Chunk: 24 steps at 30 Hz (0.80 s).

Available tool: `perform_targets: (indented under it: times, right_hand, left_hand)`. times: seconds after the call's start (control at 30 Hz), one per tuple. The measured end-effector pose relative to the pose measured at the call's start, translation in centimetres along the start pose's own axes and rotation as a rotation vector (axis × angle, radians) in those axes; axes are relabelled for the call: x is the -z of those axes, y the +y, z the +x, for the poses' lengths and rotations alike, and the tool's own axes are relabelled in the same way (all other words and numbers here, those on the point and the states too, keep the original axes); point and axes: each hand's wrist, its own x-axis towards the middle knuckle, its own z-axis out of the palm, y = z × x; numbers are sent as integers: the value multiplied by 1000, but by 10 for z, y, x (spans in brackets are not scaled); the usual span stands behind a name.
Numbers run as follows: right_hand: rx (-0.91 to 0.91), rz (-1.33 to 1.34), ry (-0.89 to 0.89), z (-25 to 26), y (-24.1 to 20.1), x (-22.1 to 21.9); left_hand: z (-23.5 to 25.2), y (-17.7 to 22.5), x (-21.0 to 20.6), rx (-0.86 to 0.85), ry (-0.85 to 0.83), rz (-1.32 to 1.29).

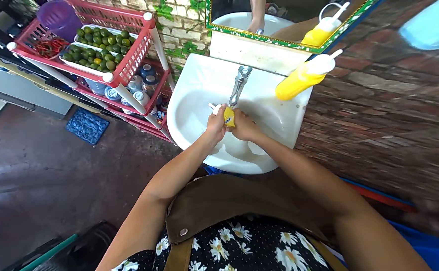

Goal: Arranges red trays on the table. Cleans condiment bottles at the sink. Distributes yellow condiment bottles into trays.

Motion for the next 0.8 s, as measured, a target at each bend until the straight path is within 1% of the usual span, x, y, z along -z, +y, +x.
perform_targets:
  times: [0.07, 0.13, 0.27, 0.33, 0.4, 0.47, 0.5, 0.53, 0.6, 0.7, 0.73, 0.8]
  right_hand:
    - [-5, -107, 8, -9, -8, -2]
    - [16, -126, 4, -14, -9, -4]
    - [79, -6, -33, -10, 2, -3]
    - [171, 82, -36, -8, 10, -2]
    - [248, 162, -31, -6, 15, 0]
    - [250, 203, -31, -7, 15, 4]
    - [239, 215, -30, -8, 15, 5]
    - [225, 221, -18, -10, 14, 7]
    - [231, 220, 45, -15, 9, 10]
    - [298, 235, 145, -19, 4, 17]
    - [312, 255, 136, -18, 6, 18]
    - [286, 332, 7, -19, 11, 26]
  left_hand:
    - [2, 4, -2, 38, 16, -27]
    - [1, 5, 0, 38, -2, -47]
    - [-6, 10, 12, -8, -169, -10]
    - [-11, 16, 15, -21, -223, -75]
    - [-11, 19, 19, -36, -242, -146]
    - [-6, 20, 20, -36, -249, -206]
    - [-6, 21, 20, -24, -255, -193]
    - [-9, 22, 21, -4, -263, -139]
    - [-15, 21, 21, 37, -272, 55]
    - [-17, 11, 16, 63, -208, 264]
    - [-17, 10, 15, 56, -201, 295]
    - [-17, 11, 16, 37, -220, 326]
